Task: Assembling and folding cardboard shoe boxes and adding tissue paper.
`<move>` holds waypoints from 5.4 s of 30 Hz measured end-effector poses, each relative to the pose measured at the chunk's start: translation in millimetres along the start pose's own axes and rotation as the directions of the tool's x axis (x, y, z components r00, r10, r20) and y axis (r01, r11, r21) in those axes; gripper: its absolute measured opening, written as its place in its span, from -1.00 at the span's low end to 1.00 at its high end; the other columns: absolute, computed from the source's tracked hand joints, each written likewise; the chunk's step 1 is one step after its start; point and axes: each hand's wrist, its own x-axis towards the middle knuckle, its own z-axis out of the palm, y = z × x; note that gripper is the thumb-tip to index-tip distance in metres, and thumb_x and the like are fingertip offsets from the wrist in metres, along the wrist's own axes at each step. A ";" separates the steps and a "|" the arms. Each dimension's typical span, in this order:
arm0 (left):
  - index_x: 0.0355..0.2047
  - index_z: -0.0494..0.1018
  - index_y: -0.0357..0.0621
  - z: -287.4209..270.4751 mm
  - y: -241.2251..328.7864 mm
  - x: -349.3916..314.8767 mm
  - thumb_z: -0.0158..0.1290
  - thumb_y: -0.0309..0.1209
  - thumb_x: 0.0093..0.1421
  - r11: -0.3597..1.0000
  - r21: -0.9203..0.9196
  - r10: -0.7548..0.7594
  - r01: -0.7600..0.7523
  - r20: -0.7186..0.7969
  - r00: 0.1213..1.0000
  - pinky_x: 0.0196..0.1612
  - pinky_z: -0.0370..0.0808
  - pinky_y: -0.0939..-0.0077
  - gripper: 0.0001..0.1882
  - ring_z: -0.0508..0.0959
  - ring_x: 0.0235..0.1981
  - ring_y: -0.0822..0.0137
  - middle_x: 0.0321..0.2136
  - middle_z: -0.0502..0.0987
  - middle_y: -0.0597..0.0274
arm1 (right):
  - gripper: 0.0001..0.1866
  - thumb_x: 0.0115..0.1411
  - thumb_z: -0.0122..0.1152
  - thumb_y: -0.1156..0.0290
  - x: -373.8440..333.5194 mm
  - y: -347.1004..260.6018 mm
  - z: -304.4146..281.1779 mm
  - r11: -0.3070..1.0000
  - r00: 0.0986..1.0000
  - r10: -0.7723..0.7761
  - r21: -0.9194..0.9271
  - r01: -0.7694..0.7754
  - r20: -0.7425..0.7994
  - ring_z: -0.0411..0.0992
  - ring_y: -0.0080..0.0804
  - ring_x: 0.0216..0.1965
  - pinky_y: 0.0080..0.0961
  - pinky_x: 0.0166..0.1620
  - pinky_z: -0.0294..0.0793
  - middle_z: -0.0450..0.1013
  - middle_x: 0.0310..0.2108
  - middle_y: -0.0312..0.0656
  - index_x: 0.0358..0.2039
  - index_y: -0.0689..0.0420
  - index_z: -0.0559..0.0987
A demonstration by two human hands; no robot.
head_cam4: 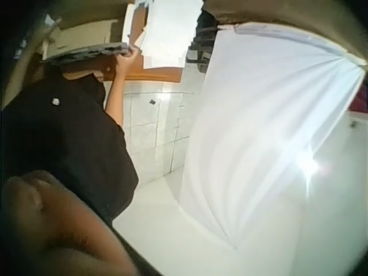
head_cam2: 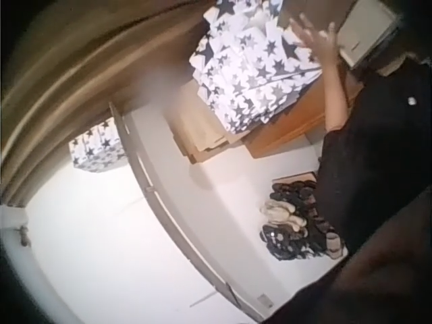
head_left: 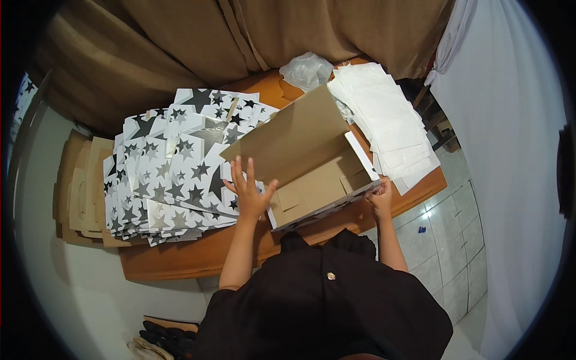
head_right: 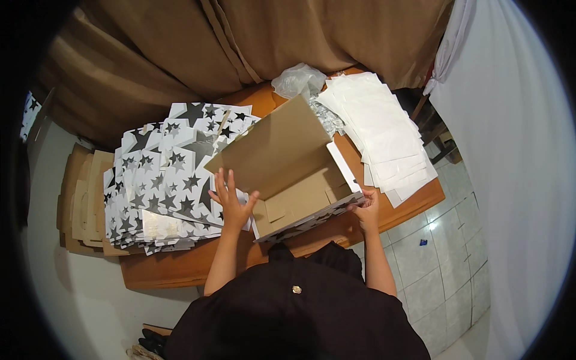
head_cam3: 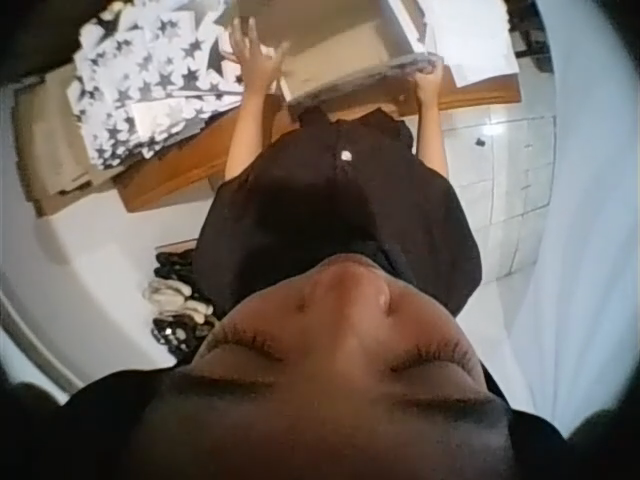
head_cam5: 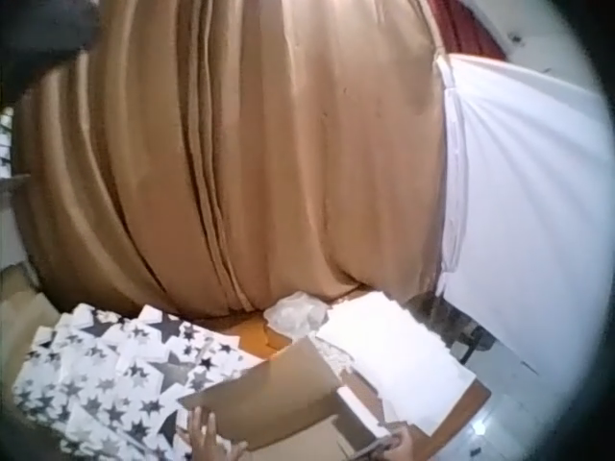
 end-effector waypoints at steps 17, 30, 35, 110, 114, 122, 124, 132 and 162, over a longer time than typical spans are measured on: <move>-0.01 0.40 -0.11 -15.3 -37.8 -66.4 0.07 -0.32 0.05 0.955 -0.286 0.054 -0.073 -0.076 0.996 0.09 0.20 0.09 -0.55 0.36 0.01 0.02 -0.10 0.43 0.06 | -0.50 -0.03 0.30 0.40 -25.6 -20.5 -22.3 0.771 0.981 0.123 -0.637 0.002 0.152 0.21 -0.29 0.13 -0.29 0.13 0.18 0.28 0.06 -0.10 -0.02 0.11 0.43; -0.24 0.53 -0.05 -7.4 -11.4 -129.7 0.14 -0.34 0.04 0.982 -0.152 0.136 -0.117 0.124 0.983 0.04 0.31 0.12 -0.75 0.40 0.02 0.00 -0.10 0.45 0.07 | -0.71 0.11 -0.08 0.56 -41.7 4.0 14.7 0.459 0.952 -0.190 -0.836 0.302 0.239 0.37 -0.24 -0.46 -0.43 -0.34 0.36 0.40 -0.40 -0.03 -0.19 0.17 0.54; -0.28 0.47 -0.15 16.3 -9.0 -139.6 0.05 -0.38 0.14 0.950 -0.303 0.076 -0.070 0.006 0.997 0.05 0.31 0.10 -0.83 0.40 0.02 -0.08 -0.09 0.44 -0.02 | -0.72 0.08 -0.03 0.54 -37.2 9.1 16.3 0.373 0.908 -0.328 -0.847 0.378 0.260 0.40 -0.16 -0.41 -0.34 -0.31 0.38 0.41 -0.45 -0.05 -0.19 0.15 0.55; -0.44 0.48 -0.32 -24.4 191.5 102.7 0.14 -0.33 0.15 0.682 -0.721 -0.392 0.124 -0.216 0.894 -0.58 0.28 0.71 -0.76 0.38 -0.64 0.59 -0.59 0.48 0.34 | -0.05 -0.15 0.41 0.14 114.2 -204.8 -7.1 0.834 0.866 -0.174 -0.398 0.383 0.469 0.30 -0.27 0.03 -0.34 0.14 0.17 0.31 -0.02 -0.07 0.19 0.18 0.14; -0.40 0.48 -0.38 -41.9 171.3 104.0 0.15 -0.30 0.14 0.715 -0.673 -0.458 0.187 -0.249 0.853 -0.48 0.26 0.74 -0.71 0.33 -0.58 0.59 -0.57 0.47 0.34 | -0.48 0.00 0.32 0.36 112.2 -162.8 9.8 0.875 0.809 0.137 -0.453 0.172 0.571 0.39 -0.46 -0.17 -0.49 -0.02 0.31 0.46 -0.31 -0.17 -0.03 0.25 0.40; -0.42 0.48 -0.35 -38.1 116.5 100.7 0.10 -0.35 0.16 0.660 -0.684 -0.515 0.310 -0.112 0.850 -0.48 0.25 0.72 -0.76 0.34 -0.56 0.64 -0.60 0.44 0.40 | -0.82 0.18 0.16 0.35 102.1 -118.9 24.8 0.912 0.800 0.327 -0.391 -0.127 0.503 0.21 -0.79 -0.59 -0.77 -0.52 0.15 0.33 -0.62 -0.46 -0.37 0.22 0.50; -0.41 0.48 -0.34 -36.6 115.6 102.4 0.10 -0.33 0.16 0.655 -0.678 -0.522 0.335 -0.084 0.849 -0.54 0.22 0.73 -0.75 0.30 -0.62 0.65 -0.62 0.43 0.42 | -0.81 0.20 0.13 0.33 99.0 -110.2 25.9 0.903 0.824 0.337 -0.404 -0.145 0.456 0.10 -0.82 -0.71 -0.77 -0.64 -0.01 0.22 -0.73 -0.53 -0.38 0.21 0.49; -0.36 0.50 -0.30 15.0 58.1 91.1 0.14 -0.27 0.13 0.777 -0.466 -0.504 0.423 -0.057 0.862 -0.51 0.26 0.73 -0.72 0.32 -0.59 0.63 -0.62 0.45 0.41 | -0.80 0.20 0.08 0.32 82.0 -67.8 23.4 0.761 0.879 0.337 -0.647 -0.044 0.336 0.18 -0.67 -0.77 -0.60 -0.50 0.30 0.26 -0.81 -0.39 -0.38 0.22 0.50; 0.24 0.10 0.23 99.3 88.6 32.6 -0.46 -0.01 0.31 0.907 -0.050 0.297 -0.417 0.779 0.552 0.25 -0.27 -0.21 -0.48 -0.04 0.31 0.20 0.27 0.04 0.21 | -0.71 0.03 0.16 0.26 78.3 -36.3 4.5 0.343 0.930 -0.072 -0.867 0.363 0.361 0.18 -0.19 -0.03 -0.10 0.06 0.01 0.30 -0.22 -0.17 -0.21 0.05 0.49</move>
